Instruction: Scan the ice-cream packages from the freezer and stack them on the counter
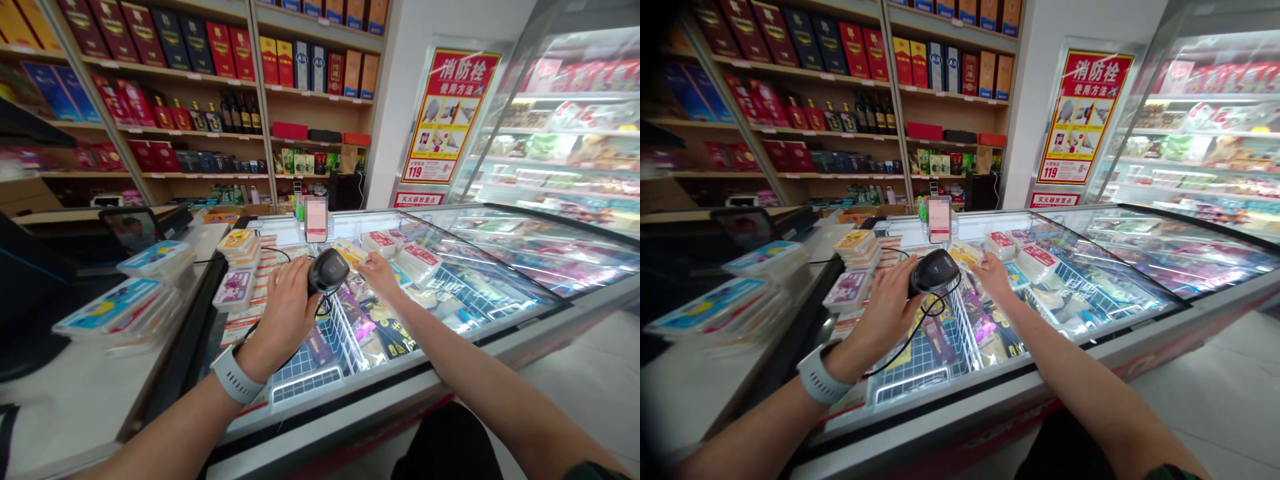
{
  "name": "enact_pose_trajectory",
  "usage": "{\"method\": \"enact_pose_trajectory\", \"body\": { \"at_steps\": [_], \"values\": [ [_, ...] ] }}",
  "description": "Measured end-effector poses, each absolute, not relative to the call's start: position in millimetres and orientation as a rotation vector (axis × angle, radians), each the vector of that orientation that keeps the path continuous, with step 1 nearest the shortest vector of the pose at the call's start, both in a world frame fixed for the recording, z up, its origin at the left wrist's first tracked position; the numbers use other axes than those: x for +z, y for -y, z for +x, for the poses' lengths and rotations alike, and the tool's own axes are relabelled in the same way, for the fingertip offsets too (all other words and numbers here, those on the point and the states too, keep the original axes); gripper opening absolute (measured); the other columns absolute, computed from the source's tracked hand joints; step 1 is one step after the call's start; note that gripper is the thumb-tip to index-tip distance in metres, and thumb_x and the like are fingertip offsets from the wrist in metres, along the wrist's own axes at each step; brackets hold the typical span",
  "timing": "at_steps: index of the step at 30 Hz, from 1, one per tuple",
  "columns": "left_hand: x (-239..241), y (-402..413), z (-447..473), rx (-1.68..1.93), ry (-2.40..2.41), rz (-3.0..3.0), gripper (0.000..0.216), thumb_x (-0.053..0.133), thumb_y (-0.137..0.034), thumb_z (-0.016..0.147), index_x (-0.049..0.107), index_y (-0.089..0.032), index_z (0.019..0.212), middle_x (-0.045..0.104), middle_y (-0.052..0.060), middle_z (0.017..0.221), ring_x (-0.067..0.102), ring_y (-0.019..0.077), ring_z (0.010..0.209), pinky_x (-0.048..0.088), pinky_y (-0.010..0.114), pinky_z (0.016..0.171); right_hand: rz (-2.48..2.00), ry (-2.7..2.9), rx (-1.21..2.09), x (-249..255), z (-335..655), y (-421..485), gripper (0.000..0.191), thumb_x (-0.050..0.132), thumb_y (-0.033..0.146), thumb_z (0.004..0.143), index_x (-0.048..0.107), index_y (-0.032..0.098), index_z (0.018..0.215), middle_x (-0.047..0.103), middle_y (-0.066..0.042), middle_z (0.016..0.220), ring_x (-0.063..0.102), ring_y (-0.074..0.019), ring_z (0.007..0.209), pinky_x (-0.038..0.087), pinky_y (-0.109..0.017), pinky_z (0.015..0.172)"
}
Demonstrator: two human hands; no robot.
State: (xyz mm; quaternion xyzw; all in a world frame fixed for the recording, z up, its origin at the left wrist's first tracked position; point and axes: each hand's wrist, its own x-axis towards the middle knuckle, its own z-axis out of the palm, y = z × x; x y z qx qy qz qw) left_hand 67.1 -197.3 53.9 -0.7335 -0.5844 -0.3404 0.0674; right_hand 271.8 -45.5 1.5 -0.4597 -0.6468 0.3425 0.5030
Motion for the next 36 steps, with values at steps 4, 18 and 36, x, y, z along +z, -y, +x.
{"method": "enact_pose_trajectory", "body": {
  "at_steps": [4,18,36],
  "values": [
    [53.7,194.2,63.3,-1.029,1.768,-2.180,0.048,0.049,-0.022,0.090,0.040,-0.014,0.137,0.046,0.017,0.146,0.040,0.0308,0.138,0.028,0.057,0.113,-1.096,1.495,0.909,4.0,272.6,45.7,0.032,0.072,0.044,0.065,0.049,0.023,0.073,0.068,0.001,0.068,0.061,-0.0179,0.060,0.044,-0.028,0.055],
    [51.0,191.4,61.4,-1.007,1.775,-2.182,0.049,0.049,-0.022,0.090,0.039,-0.015,0.137,0.047,0.016,0.145,0.041,0.0309,0.137,0.029,0.056,0.113,-0.932,1.337,1.122,10.0,271.2,49.4,0.037,0.077,0.042,0.060,0.050,0.022,0.076,0.068,0.002,0.073,0.066,-0.0181,0.072,0.057,-0.035,0.069],
    [50.8,193.3,65.0,-0.973,1.787,-2.202,0.049,0.047,-0.023,0.091,0.039,-0.014,0.138,0.046,0.016,0.146,0.040,0.0298,0.138,0.027,0.054,0.113,-0.847,1.193,1.209,9.4,271.4,46.2,0.042,0.082,0.044,0.058,0.049,0.022,0.073,0.066,0.004,0.070,0.069,-0.0153,0.073,0.059,-0.033,0.079]
  ]
}}
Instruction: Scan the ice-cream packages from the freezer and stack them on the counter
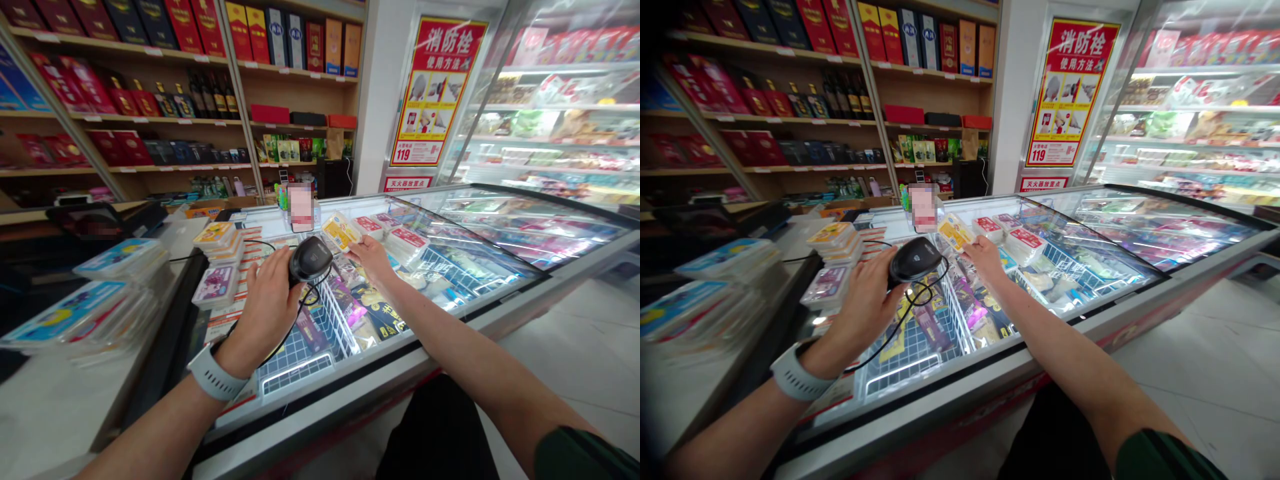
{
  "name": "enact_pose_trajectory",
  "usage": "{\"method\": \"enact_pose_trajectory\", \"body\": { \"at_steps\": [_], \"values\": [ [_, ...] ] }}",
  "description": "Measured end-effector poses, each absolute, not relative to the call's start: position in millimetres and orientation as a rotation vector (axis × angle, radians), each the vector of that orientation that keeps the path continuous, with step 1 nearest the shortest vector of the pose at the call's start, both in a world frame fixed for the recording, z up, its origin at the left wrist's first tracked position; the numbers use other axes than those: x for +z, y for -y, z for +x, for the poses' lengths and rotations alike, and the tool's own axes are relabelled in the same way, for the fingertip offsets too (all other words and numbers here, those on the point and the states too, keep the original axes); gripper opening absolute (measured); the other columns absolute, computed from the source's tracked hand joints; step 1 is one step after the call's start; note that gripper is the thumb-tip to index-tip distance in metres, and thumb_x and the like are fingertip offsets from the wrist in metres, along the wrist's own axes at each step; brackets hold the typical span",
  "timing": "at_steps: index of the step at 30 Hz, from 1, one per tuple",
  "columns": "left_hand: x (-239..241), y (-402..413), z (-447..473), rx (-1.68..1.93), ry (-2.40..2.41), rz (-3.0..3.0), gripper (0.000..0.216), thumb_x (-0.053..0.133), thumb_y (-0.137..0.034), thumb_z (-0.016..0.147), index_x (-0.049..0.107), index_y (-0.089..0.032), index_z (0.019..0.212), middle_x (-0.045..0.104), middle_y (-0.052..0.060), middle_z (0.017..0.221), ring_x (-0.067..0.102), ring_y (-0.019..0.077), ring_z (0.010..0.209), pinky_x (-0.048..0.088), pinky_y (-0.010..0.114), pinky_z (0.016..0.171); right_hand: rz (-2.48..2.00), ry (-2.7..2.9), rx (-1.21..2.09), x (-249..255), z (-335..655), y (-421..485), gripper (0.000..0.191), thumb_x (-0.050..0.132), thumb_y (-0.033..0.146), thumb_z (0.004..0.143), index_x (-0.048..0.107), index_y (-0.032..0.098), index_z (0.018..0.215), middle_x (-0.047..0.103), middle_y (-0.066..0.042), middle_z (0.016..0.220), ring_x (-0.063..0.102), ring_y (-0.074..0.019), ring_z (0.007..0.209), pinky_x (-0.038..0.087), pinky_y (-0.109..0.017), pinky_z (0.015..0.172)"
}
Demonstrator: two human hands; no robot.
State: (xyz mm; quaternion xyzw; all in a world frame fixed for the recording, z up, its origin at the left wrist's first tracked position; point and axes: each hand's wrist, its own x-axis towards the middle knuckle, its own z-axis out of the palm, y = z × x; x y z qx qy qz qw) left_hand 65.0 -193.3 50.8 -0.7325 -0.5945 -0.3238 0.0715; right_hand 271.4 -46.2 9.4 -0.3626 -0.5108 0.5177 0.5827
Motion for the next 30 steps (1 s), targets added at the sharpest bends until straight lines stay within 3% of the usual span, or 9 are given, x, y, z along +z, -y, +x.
{"method": "enact_pose_trajectory", "body": {
  "at_steps": [14,30],
  "values": [
    [53.4,196.3,68.4,-0.881,1.824,-2.254,0.046,0.047,-0.021,0.091,0.040,-0.014,0.136,0.060,0.015,0.130,0.056,0.0312,0.121,0.021,0.060,0.113,-0.760,1.218,1.258,12.1,269.7,50.9,0.043,0.083,0.044,0.060,0.048,0.022,0.074,0.069,0.003,0.077,0.070,-0.0166,0.081,0.057,-0.037,0.088],
    [55.1,196.9,66.3,-0.904,1.777,-2.238,0.047,0.048,-0.020,0.090,0.041,-0.012,0.136,0.059,0.015,0.130,0.052,0.0316,0.122,0.029,0.054,0.110,-0.772,1.211,1.252,12.5,269.3,50.7,0.047,0.085,0.046,0.055,0.048,0.022,0.071,0.067,0.004,0.071,0.069,-0.0163,0.077,0.058,-0.036,0.085]
  ]
}}
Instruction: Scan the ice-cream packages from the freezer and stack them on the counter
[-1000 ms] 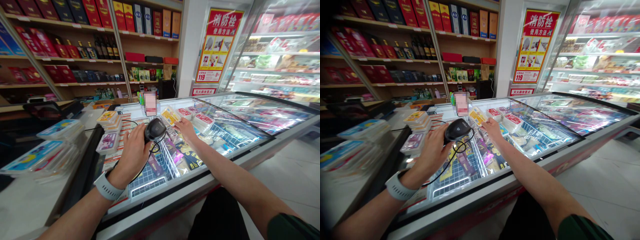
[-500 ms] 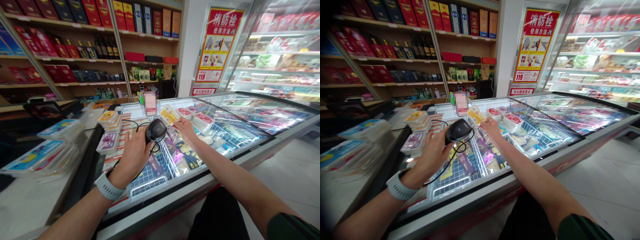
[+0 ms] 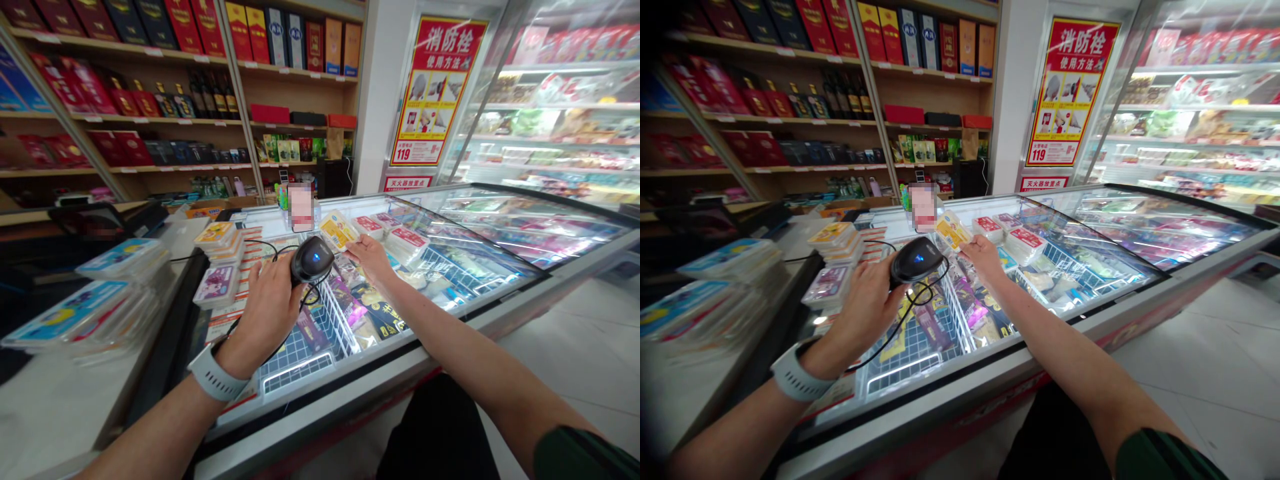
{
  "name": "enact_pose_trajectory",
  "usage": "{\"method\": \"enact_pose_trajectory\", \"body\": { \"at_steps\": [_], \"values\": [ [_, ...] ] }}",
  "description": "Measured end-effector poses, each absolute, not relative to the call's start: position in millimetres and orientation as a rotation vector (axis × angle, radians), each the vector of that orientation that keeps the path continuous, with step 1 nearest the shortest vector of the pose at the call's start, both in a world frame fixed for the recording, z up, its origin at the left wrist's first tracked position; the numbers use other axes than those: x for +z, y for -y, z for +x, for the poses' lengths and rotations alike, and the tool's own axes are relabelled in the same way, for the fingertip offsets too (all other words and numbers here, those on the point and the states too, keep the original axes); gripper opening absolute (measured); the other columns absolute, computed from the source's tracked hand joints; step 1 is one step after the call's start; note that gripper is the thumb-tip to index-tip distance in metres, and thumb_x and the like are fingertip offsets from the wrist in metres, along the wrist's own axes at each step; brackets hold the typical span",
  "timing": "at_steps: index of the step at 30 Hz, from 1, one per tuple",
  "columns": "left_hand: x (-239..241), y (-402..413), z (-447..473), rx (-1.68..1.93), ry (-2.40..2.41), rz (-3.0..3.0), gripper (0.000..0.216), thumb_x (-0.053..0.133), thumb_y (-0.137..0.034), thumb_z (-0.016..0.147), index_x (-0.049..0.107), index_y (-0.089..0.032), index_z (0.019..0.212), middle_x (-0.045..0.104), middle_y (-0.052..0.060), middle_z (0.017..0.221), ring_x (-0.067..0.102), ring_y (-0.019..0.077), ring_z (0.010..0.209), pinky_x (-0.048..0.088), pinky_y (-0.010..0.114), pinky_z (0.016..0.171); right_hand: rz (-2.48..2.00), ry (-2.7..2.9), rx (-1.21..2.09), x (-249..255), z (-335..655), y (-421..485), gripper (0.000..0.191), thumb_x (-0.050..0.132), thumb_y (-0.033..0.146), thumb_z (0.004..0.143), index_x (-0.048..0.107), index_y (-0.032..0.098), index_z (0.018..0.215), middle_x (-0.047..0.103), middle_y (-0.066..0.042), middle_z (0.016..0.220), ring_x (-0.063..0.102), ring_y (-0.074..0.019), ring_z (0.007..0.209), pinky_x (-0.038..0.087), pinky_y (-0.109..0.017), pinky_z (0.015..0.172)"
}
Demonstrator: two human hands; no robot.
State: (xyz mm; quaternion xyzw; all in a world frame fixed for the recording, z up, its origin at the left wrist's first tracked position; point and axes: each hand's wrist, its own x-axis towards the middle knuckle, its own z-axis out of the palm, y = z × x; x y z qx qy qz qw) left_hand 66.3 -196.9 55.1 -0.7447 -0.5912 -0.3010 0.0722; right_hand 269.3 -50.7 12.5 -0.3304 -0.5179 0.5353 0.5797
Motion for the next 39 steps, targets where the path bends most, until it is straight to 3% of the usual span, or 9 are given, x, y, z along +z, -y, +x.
{"method": "enact_pose_trajectory", "body": {
  "at_steps": [13,18,21,26,31,39],
  "values": [
    [57.7,198.0,67.7,-0.926,1.779,-2.252,0.046,0.047,-0.021,0.091,0.041,-0.015,0.136,0.060,0.015,0.130,0.053,0.0306,0.121,0.024,0.058,0.111,-0.814,1.279,0.974,32.0,284.4,54.4,0.036,0.081,0.044,0.060,0.056,0.022,0.072,0.068,0.001,0.077,0.065,-0.0177,0.076,0.057,-0.036,0.079],
    [58.1,197.2,66.1,-0.953,1.777,-2.246,0.045,0.047,-0.022,0.091,0.042,-0.014,0.135,0.060,0.014,0.130,0.052,0.0307,0.123,0.024,0.057,0.112,-1.063,1.550,0.282,34.6,320.0,64.5,0.024,0.067,0.040,0.078,0.067,0.021,0.093,0.069,-0.004,0.093,0.064,-0.0216,0.082,0.054,-0.039,0.079],
    [58.1,197.0,65.2,-0.969,1.766,-2.241,0.045,0.047,-0.021,0.091,0.042,-0.015,0.136,0.060,0.014,0.129,0.052,0.0306,0.124,0.023,0.056,0.112,-1.158,1.757,-0.224,30.0,349.2,77.5,0.019,0.057,0.031,0.086,0.068,0.019,0.096,0.067,-0.009,0.099,0.061,-0.0251,0.098,0.049,-0.040,0.090],
    [59.1,198.5,66.2,-0.957,1.772,-2.231,0.048,0.049,-0.021,0.090,0.042,-0.015,0.137,0.060,0.014,0.130,0.051,0.0315,0.125,0.022,0.056,0.113,-1.312,1.994,-0.629,19.1,381.3,92.1,0.023,0.047,0.018,0.090,0.067,0.018,0.102,0.065,-0.010,0.098,0.057,-0.0248,0.100,0.045,-0.036,0.091],
    [60.1,199.7,67.8,-0.959,1.779,-2.223,0.047,0.048,-0.020,0.090,0.042,-0.015,0.136,0.060,0.014,0.129,0.051,0.0309,0.124,0.022,0.056,0.113,-1.454,2.205,-0.780,14.9,381.3,91.6,0.024,0.045,0.013,0.090,0.068,0.014,0.098,0.064,-0.013,0.096,0.056,-0.0262,0.095,0.041,-0.036,0.083],
    [61.8,200.6,66.6,-1.000,1.776,-2.219,0.045,0.049,-0.019,0.090,0.043,-0.014,0.135,0.059,0.014,0.130,0.051,0.0307,0.123,0.024,0.056,0.111,-1.543,2.365,-0.765,11.1,374.6,97.8,0.031,0.045,0.008,0.087,0.068,0.012,0.107,0.065,-0.015,0.103,0.056,-0.0279,0.092,0.039,-0.039,0.079]
  ]
}}
